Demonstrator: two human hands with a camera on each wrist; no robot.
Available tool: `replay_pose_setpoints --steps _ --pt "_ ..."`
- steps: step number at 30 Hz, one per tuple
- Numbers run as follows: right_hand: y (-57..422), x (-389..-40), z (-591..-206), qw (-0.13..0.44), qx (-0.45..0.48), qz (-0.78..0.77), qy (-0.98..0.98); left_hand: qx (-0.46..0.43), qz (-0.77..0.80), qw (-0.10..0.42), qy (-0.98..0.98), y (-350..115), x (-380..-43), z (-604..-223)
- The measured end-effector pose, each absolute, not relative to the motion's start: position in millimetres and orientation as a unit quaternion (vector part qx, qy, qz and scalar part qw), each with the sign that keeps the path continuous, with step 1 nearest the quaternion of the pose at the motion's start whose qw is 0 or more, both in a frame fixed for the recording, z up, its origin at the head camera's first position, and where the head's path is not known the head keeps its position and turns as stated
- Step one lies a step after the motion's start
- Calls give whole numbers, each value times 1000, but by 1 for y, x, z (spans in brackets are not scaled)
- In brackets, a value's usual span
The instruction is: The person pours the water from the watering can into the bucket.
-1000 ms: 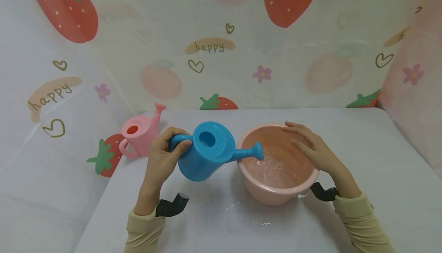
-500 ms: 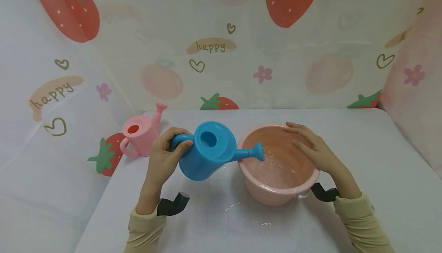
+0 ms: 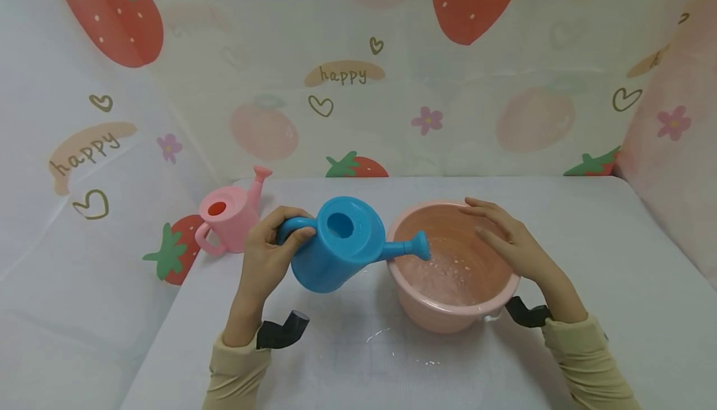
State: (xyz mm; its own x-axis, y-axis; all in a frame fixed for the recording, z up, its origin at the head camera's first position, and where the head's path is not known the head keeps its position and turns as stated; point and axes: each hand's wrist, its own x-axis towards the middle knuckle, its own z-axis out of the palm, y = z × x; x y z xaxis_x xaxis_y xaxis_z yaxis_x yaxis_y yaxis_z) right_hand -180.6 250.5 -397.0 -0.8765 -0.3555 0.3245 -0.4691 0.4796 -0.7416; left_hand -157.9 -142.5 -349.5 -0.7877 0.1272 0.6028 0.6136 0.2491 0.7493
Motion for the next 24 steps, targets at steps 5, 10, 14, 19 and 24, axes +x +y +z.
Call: replay_pose_setpoints --steps 5,10,14,19,24 --pt "251 -182 -398 62 241 449 -858 -245 -568 220 -754 -142 -158 -350" --pt "251 -182 -399 64 245 448 -857 -254 -573 230 -744 -140 -159 -351" --pt "251 -181 -398 64 244 451 -856 -264 -579 232 -736 -140 -160 -352" --pt "251 -181 -398 64 245 450 -857 -270 -577 237 -734 -140 -162 -355" --pt "251 -181 -398 66 244 447 -858 -276 -578 242 -729 -140 -164 -357"
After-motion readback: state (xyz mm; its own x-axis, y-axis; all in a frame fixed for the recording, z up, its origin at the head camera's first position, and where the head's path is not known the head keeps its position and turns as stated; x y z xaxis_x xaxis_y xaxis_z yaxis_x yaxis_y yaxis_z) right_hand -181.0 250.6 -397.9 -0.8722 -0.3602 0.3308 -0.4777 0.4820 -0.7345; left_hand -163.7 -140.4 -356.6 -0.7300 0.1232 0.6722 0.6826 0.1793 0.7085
